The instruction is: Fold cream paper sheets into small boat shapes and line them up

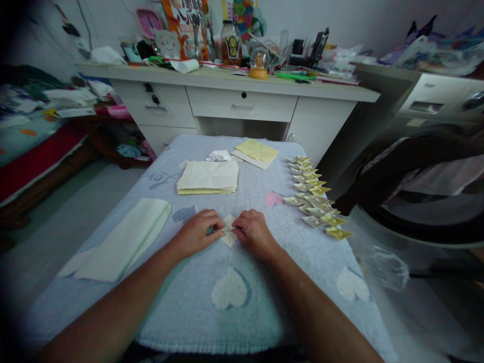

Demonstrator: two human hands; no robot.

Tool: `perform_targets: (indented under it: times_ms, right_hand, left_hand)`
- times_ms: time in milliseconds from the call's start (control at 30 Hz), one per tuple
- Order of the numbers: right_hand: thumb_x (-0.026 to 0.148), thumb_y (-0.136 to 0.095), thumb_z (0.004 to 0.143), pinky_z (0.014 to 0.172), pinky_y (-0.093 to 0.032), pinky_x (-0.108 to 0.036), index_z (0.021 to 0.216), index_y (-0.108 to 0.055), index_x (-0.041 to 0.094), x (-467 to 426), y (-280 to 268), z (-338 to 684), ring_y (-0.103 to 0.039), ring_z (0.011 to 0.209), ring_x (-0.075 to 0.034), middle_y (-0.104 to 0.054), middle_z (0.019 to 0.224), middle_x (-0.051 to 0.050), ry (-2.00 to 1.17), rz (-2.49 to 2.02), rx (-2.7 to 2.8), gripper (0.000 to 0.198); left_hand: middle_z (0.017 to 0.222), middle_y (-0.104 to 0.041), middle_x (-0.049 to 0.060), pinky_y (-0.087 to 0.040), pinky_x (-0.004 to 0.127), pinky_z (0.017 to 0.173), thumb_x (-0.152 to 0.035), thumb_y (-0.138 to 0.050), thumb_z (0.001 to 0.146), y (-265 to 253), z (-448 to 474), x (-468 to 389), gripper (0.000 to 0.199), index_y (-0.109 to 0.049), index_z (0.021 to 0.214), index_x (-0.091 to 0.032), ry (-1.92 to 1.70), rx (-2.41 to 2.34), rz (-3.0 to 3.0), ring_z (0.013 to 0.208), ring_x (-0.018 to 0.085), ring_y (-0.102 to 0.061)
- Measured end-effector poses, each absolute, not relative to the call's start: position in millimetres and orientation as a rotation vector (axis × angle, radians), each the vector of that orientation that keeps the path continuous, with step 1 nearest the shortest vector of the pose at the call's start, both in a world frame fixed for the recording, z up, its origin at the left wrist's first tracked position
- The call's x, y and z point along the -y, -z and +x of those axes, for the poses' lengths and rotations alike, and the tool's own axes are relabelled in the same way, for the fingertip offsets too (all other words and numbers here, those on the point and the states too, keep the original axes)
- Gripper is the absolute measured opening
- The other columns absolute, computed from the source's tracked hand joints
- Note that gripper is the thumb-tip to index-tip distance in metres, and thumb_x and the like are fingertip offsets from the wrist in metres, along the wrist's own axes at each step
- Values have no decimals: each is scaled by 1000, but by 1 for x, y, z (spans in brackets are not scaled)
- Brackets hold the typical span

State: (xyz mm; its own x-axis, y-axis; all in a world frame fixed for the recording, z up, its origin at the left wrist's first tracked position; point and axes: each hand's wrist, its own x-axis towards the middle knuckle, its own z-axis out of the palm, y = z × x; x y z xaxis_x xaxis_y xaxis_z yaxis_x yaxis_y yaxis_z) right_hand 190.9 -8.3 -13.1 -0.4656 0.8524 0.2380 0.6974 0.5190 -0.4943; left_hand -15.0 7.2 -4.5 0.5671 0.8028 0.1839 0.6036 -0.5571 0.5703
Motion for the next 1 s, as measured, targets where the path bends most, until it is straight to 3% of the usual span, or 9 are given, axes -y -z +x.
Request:
perform_targets:
  times_ms: [200,433,1000]
  right_hand:
    - [22,-64,85,82,-33,-36,87,-67,20,8,11,191,-48,91,-20,-62,90,-5,-495,-1360,2276,5]
    - [26,-66,83,83,-33,-40,83,-67,20,6,13,192,-45,96,-23,-59,98,-6,-466,-1498,2209,6]
    - [33,-64,85,79,-33,-40,74,-65,20,5,17,185,-45,92,-24,-56,93,-7,-367,-1679,2129,17]
  left_hand:
    - [73,-57,1,-39,29,69,-24,-66,78,5,-18,-10,11,-60,70,-19,-544,-1200,2343,77,18,-54]
    - [84,-58,4,-41,33,79,-21,-59,81,4,-19,-9,10,-63,72,-18,-592,-1220,2307,86,19,-55]
    - [81,-56,3,-39,35,80,-28,-61,81,13,-19,-9,18,-64,66,-19,-634,-1360,2323,85,20,-52]
